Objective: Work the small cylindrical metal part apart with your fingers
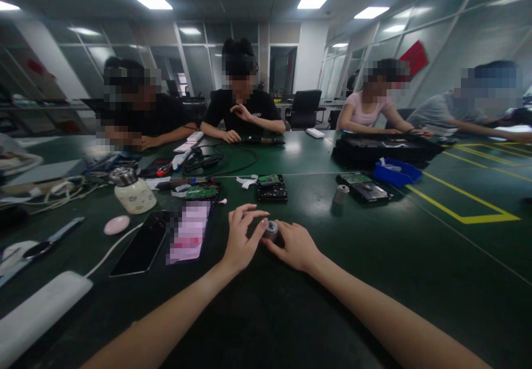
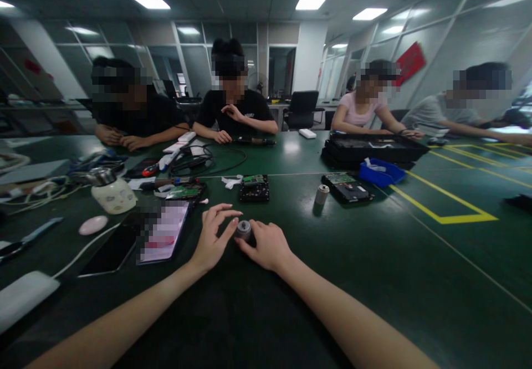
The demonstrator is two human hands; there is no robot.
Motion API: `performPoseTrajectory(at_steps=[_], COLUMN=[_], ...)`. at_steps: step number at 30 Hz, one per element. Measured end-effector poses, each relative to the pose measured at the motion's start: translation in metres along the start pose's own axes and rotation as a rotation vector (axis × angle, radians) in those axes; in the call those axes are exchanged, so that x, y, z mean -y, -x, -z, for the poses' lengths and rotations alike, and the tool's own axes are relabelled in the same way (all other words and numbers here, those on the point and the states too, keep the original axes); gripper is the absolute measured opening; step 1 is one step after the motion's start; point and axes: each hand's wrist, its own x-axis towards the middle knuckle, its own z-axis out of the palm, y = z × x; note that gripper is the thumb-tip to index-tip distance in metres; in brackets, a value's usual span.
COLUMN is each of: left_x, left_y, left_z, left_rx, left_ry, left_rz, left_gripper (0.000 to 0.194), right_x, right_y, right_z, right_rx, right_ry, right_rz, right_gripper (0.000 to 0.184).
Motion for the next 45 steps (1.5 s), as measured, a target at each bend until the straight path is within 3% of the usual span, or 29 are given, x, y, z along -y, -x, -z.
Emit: performPoseTrajectory(at_steps=[4, 7, 13, 18, 25, 30, 45], left_x=[-0.003, -0.002, 0.013, 0.028, 0.016, 0.002, -0.004], left_y=[0.0, -0.002, -0.004, 0.002, -0.006, -0.006, -0.002], left_z=[-0.003, -0.004, -0.001, -0.002, 0.001, -0.003, -0.003], left_rx=[0.047, 0.014, -0.148, -0.106, -0.125, -0.044, 0.047], left_ry=[-0.01, -0.039, -0.202, -0.286, -0.206, -0.108, -0.008], left_rz=[-0.011, 0.016, 0.206, 0.286, 0.174, 0.053, 0.005], left_gripper=[0.019, 0.013, 0.016, 0.013, 0.016, 0.016, 0.019], right_x=[-0.001, -0.001, 0.001, 0.001, 0.0, -0.002, -0.002], right_y=[0.0, 0.0, 0.0, 0.0, 0.0, 0.0, 0.001], right_z=[-0.001, -0.002, 0.001, 0.001, 0.0, -0.002, -0.002], right_rx=[-0.004, -0.002, -0.002, -0.009, -0.014, -0.013, -0.015], right_ry=[-0.009, -0.012, 0.0, 0.008, 0.003, -0.006, -0.024], right_rz=[0.006, 0.01, -0.002, 0.002, 0.009, 0.014, 0.02], right_gripper=[0.032, 0.034, 0.035, 0.037, 0.036, 0.034, 0.031])
